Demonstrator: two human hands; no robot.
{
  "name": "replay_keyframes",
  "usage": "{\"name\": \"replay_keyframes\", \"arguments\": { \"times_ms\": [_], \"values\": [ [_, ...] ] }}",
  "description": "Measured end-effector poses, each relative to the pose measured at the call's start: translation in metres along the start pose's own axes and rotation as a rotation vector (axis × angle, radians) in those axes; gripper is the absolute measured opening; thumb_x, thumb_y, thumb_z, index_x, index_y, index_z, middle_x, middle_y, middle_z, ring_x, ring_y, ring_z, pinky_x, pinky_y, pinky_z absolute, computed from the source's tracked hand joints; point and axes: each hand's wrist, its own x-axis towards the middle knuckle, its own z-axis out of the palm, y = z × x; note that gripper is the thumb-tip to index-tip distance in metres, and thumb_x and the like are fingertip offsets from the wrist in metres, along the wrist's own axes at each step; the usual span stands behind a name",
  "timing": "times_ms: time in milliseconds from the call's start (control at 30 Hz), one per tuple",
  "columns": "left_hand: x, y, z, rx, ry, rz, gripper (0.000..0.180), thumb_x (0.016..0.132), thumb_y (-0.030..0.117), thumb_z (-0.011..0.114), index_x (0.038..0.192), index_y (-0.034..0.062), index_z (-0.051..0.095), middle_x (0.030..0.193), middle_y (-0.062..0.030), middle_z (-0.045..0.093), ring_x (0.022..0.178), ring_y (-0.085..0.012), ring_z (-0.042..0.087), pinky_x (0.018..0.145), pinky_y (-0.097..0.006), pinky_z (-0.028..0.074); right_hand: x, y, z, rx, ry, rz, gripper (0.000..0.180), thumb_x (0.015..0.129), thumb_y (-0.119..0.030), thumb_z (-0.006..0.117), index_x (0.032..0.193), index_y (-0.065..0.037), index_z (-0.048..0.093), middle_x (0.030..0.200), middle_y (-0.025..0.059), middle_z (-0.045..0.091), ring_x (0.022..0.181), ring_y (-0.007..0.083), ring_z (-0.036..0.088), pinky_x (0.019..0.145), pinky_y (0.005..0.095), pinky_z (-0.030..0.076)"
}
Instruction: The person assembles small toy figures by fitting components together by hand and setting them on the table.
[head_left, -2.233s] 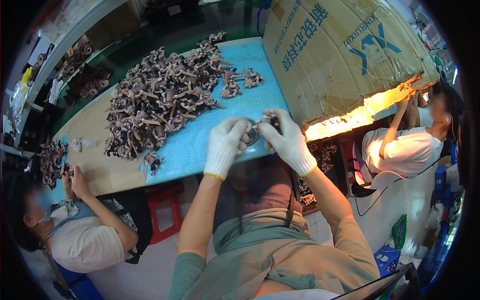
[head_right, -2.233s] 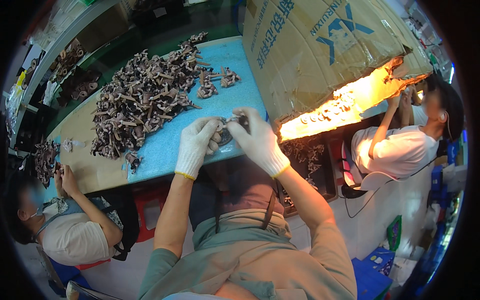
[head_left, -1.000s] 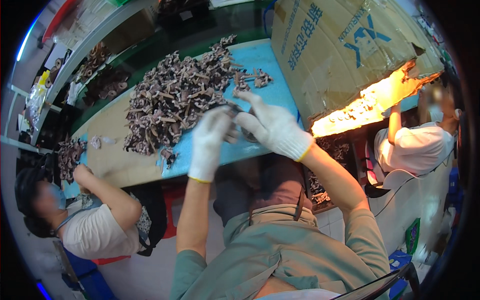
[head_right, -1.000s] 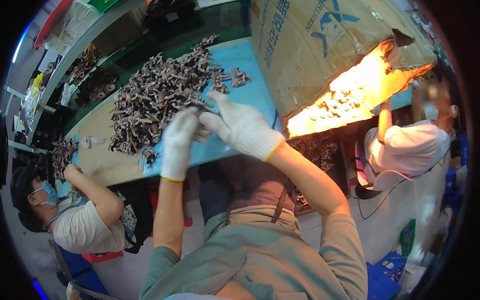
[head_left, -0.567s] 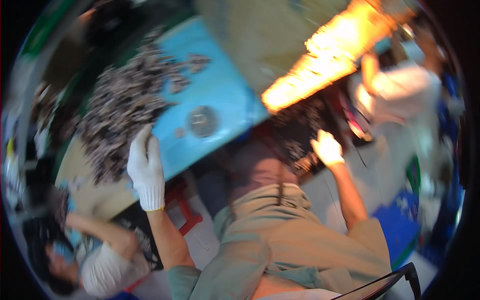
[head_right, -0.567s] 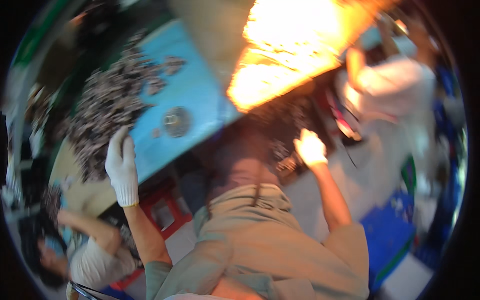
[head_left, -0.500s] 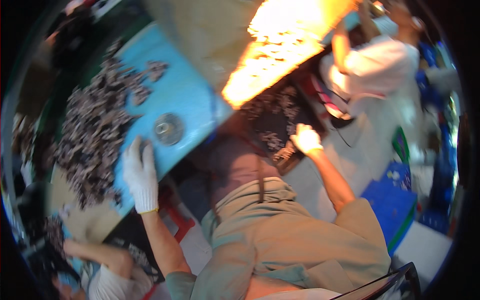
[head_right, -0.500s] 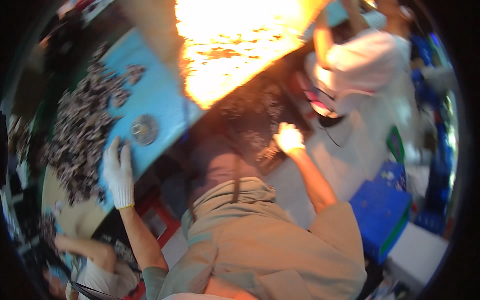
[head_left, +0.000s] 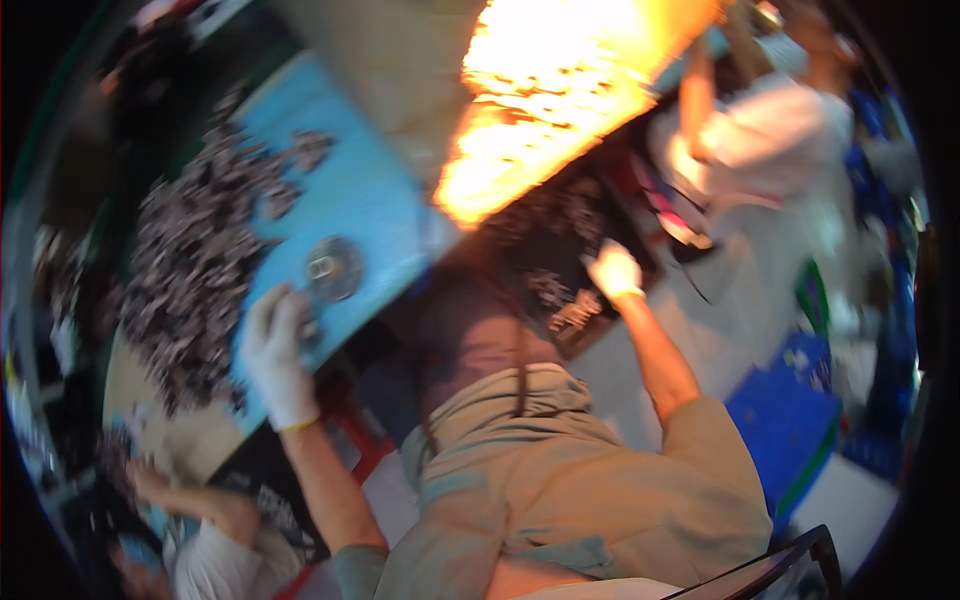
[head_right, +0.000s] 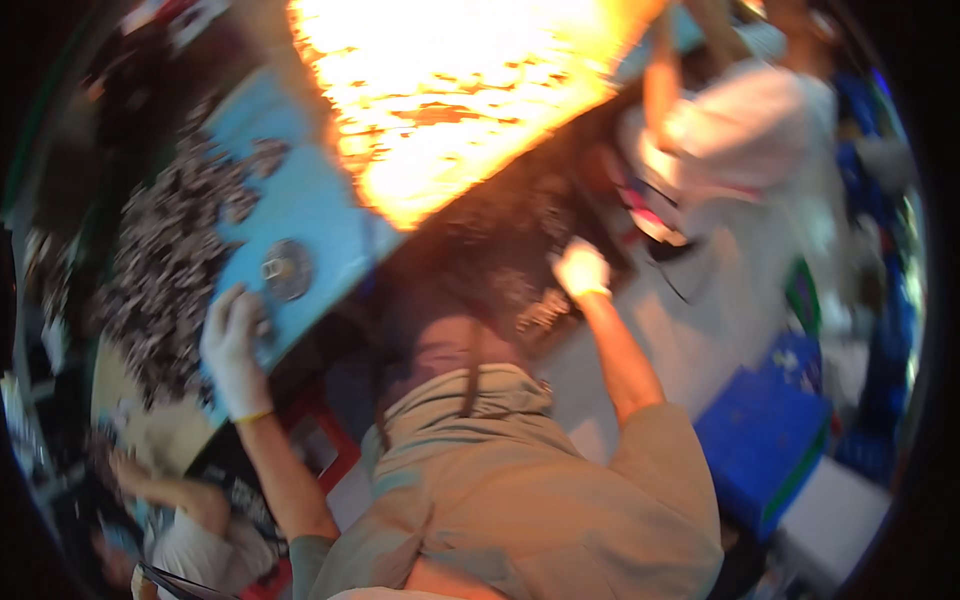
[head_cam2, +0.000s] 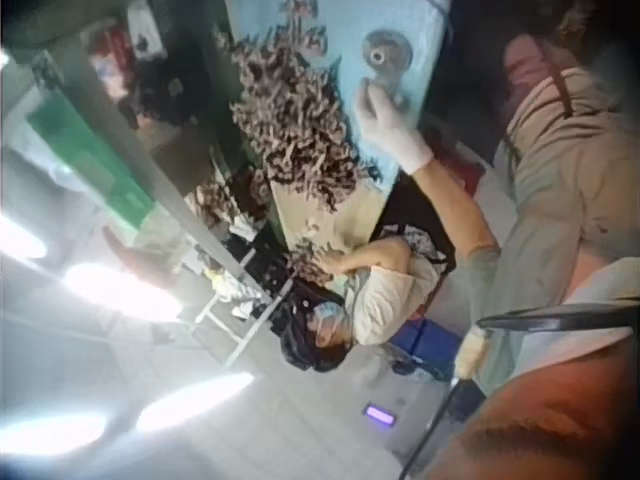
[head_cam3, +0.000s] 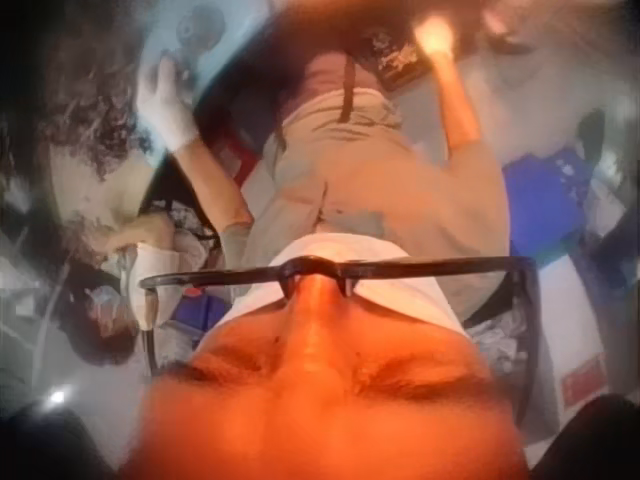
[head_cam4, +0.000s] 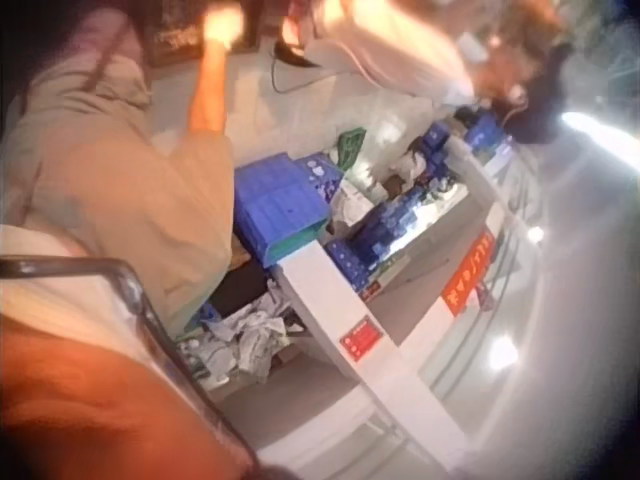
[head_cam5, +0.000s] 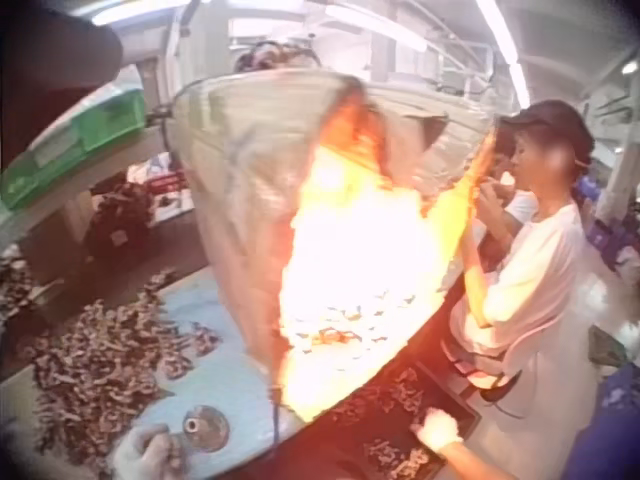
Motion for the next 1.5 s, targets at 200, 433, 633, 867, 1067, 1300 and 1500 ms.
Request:
{"name": "replay_keyframes", "arguments": {
  "times_ms": [200,433,633,867,1067,1300,1500],
  "values": [
    [0.006,0.011,0.03,-0.136,-0.069,-0.024,0.031,0.101,0.014,0.072,0.122,-0.0097,0.072,0.098,-0.0095,0.076,0.084,-0.0111,0.065,0.074,-0.025,0.052,0.015,0.023,0.005,0.077,-0.03,0.043,0.085,0.078,-0.043,0.092,0.139,0.006,0.059,0.135,0.0335,0.068,0.129,0.0471,0.065,0.109,0.0507,0.054],
    [0.023,0.014,0.041,-0.206,-0.143,-0.07,0.032,0.1,0.017,0.073,0.12,-0.0082,0.072,0.097,-0.0076,0.076,0.081,-0.0095,0.064,0.071,-0.023,0.05,0.042,0.011,0.006,0.182,-0.065,0.049,0.085,0.079,-0.033,0.092,0.145,0.006,0.054,0.14,0.034,0.065,0.134,0.0436,0.064,0.11,0.0462,0.054],
    [0.025,0.012,0.031,-0.16,-0.126,-0.07,0.034,0.099,0.02,0.072,0.12,-0.007,0.073,0.097,-0.0056,0.075,0.08,-0.0087,0.063,0.072,-0.024,0.051,0.026,-0.006,-0.007,0.348,-0.105,0.075,0.064,0.082,-0.022,0.089,0.133,0.006,0.062,0.118,0.0268,0.077,0.108,0.0381,0.076,0.093,0.0432,0.06],
    [0.007,-0.002,0.012,-0.278,0.105,-0.017,0.038,0.11,0.024,0.062,0.133,-0.0046,0.069,0.087,-0.0016,0.068,0.077,-0.0073,0.062,0.066,-0.024,0.049,0.03,0.057,0.015,0.857,0.053,0.115,0.035,0.094,-0.011,0.078,0.123,0.003,0.066,0.089,0.0119,0.073,0.065,0.015,0.068,0.056,0.0287,0.055],
    [-0.067,-0.004,0.014,-0.171,-0.317,-0.179,0.044,0.109,0.021,0.064,0.146,-0.0029,0.06,0.111,-0.0101,0.071,0.09,-0.0126,0.069,0.073,-0.026,0.056,-0.06,-0.072,-0.067,1.411,-0.265,-0.141,0.046,0.103,-0.013,0.072,0.141,0.006,0.056,0.107,0.0147,0.074,0.084,0.0156,0.073,0.069,0.0259,0.061],
    [-0.084,-0.034,0.094,-0.536,-0.384,-0.059,0.058,0.105,0.007,0.068,0.157,-0.0045,0.046,0.138,-0.0148,0.066,0.113,-0.0176,0.069,0.098,-0.031,0.056,-0.149,-0.23,-0.125,1.519,-0.365,-0.48,0.038,0.101,-0.004,0.072,0.137,0.0,0.06,0.117,0.0122,0.071,0.096,0.0152,0.07,0.085,0.0303,0.062],
    [-0.072,-0.027,0.058,-0.465,-0.419,-0.097,0.048,0.105,-0.001,0.063,0.151,-0.0056,0.052,0.131,-0.0124,0.068,0.102,-0.0155,0.071,0.088,-0.03,0.059,-0.155,-0.254,-0.178,0.905,-0.263,-0.908,0.05,0.096,-0.011,0.079,0.141,-0.003,0.058,0.113,0.0155,0.073,0.099,0.0242,0.075,0.088,0.0376,0.062]
  ]
}}
